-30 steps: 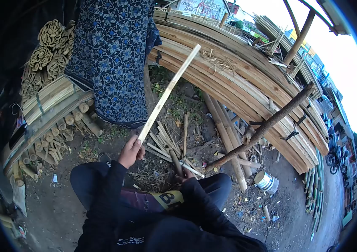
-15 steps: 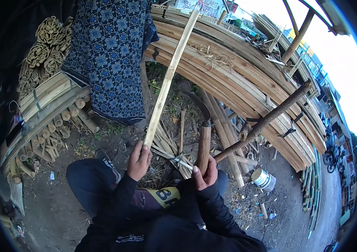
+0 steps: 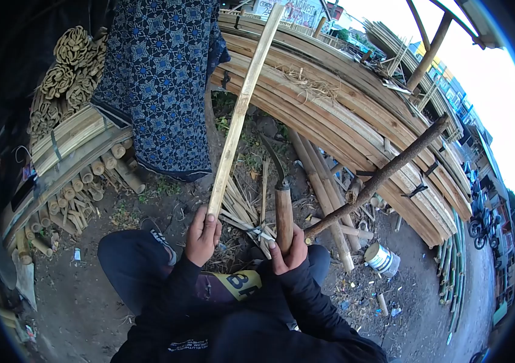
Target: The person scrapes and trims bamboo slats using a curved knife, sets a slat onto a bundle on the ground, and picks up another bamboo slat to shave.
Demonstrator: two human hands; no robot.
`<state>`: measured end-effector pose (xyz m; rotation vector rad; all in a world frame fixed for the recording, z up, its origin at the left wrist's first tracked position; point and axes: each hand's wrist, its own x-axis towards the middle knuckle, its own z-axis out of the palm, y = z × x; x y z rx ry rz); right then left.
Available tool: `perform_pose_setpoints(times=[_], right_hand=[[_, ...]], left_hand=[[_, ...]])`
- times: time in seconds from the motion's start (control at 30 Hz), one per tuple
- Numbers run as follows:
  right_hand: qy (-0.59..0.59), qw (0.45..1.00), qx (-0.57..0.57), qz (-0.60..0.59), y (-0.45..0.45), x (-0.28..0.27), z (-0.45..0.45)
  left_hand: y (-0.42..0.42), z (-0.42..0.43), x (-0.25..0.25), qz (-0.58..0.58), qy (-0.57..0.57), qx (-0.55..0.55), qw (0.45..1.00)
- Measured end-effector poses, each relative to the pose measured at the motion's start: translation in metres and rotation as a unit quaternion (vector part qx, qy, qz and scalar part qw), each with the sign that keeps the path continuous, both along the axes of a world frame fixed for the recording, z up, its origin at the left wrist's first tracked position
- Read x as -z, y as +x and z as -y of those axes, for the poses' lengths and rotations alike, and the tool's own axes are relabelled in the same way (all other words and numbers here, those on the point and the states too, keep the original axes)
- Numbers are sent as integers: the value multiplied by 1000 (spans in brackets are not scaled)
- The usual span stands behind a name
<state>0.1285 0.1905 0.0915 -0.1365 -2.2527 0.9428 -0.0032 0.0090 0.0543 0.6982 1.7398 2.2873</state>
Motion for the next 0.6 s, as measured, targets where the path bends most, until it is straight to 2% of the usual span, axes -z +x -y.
perform_pose_setpoints(times=[0.1,0.23,0.3,0.47,0.53,0.6], right_hand=[[-5,1000,4,-16,0,-1,0],[-4,999,5,-36,-7,12,-2],[-50,999,-15,11,-9,22,-4],[-86,995,-30,33,-8,25,1],[-75,996,-47,-30,-12,22,0],[-79,995,-37,-50,-24,-2,-14]], left_hand=[[-1,-3,4,36,45,34,998],[2,-12,5,43,82,2,996],[-1,-8,6,168,133,75,974],[-12,-5,18,185,120,106,970],[-14,-6,16,180,118,115,970],[-17,-9,10,127,100,71,984]])
